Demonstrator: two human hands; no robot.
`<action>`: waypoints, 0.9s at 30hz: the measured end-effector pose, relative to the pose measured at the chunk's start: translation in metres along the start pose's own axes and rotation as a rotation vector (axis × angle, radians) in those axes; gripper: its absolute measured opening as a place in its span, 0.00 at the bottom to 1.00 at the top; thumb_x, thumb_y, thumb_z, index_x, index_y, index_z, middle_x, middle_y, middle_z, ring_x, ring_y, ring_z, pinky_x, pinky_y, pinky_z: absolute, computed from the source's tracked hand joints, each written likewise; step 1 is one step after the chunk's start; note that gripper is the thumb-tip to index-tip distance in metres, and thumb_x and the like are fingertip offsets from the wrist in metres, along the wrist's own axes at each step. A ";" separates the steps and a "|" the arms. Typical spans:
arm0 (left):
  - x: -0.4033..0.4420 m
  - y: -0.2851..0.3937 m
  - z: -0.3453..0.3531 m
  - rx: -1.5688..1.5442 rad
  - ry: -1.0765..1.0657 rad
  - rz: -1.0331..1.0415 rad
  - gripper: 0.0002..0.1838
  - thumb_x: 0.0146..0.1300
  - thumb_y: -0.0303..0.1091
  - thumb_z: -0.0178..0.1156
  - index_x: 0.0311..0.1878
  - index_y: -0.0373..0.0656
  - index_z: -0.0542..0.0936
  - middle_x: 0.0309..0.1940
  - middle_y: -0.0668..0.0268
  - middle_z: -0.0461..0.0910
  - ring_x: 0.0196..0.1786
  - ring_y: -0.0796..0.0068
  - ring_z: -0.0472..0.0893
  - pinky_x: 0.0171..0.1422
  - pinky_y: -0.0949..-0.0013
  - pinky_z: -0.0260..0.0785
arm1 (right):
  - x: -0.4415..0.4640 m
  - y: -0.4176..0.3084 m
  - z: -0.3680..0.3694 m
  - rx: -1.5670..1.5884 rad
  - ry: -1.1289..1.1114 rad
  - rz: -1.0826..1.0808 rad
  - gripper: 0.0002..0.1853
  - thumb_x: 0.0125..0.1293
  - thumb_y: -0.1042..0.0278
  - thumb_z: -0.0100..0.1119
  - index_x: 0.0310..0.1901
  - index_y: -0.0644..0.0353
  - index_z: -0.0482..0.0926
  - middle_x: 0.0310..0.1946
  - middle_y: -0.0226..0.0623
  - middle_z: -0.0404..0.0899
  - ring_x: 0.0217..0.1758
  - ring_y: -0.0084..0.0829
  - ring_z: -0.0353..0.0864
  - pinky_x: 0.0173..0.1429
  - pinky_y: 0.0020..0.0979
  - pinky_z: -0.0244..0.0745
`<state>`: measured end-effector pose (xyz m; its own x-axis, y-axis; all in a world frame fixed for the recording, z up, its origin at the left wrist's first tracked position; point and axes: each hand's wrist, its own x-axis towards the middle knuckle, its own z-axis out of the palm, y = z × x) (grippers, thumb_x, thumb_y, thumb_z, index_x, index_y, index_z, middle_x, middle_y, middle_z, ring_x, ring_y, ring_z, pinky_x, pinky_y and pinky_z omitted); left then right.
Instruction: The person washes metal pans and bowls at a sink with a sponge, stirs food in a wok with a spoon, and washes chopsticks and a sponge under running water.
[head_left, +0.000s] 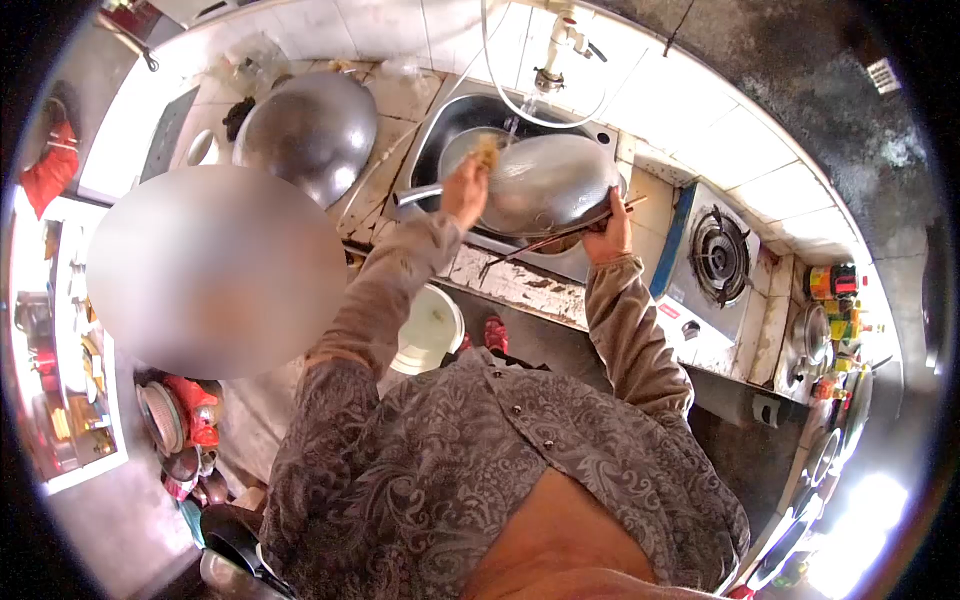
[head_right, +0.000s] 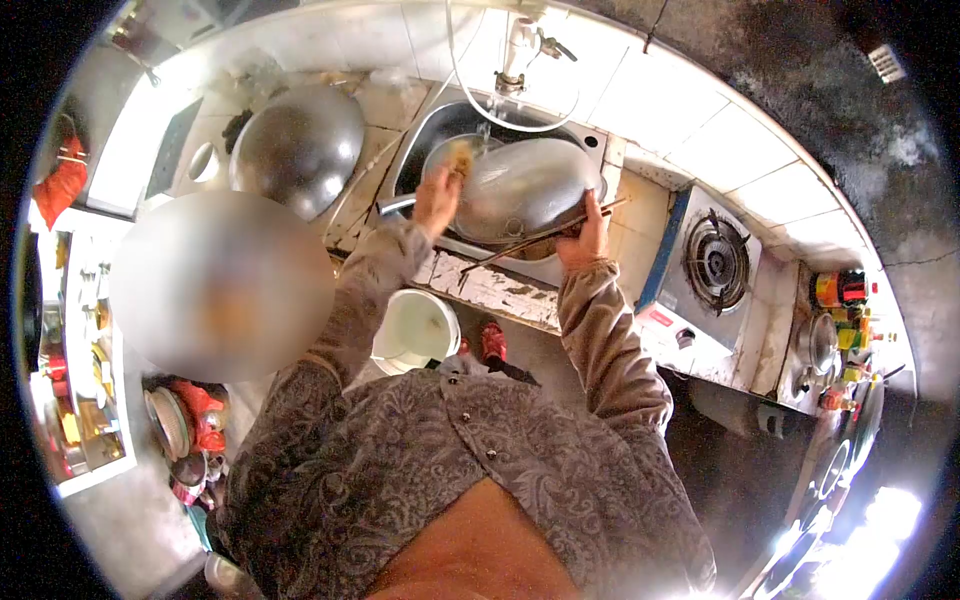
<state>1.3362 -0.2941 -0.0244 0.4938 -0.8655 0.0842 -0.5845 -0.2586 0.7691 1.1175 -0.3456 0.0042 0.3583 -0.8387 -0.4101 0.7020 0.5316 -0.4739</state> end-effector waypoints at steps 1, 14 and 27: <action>-0.008 0.009 0.008 -0.091 0.116 0.268 0.11 0.61 0.29 0.51 0.46 0.44 0.76 0.39 0.62 0.79 0.37 0.65 0.80 0.44 0.64 0.74 | 0.004 -0.004 -0.001 0.018 -0.014 0.031 0.15 0.63 0.56 0.52 0.46 0.55 0.74 0.42 0.34 0.78 0.46 0.34 0.75 0.54 0.41 0.70; 0.004 0.046 -0.001 0.073 0.208 0.753 0.14 0.56 0.25 0.57 0.47 0.41 0.75 0.42 0.57 0.78 0.44 0.70 0.78 0.48 0.69 0.73 | 0.057 0.036 0.044 -0.092 0.157 0.088 0.10 0.65 0.59 0.51 0.37 0.55 0.67 0.19 0.28 0.58 0.19 0.23 0.57 0.24 0.28 0.57; 0.038 0.030 0.024 -0.113 0.142 0.527 0.09 0.57 0.25 0.56 0.42 0.44 0.76 0.40 0.65 0.80 0.34 0.76 0.78 0.35 0.70 0.74 | 0.055 0.042 0.035 0.013 0.089 0.190 0.06 0.66 0.64 0.50 0.34 0.53 0.66 0.21 0.26 0.60 0.17 0.20 0.56 0.20 0.23 0.52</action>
<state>1.3225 -0.3447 -0.0133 0.2402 -0.7969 0.5543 -0.7070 0.2476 0.6624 1.1881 -0.3738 -0.0112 0.4297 -0.7094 -0.5586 0.6353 0.6772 -0.3713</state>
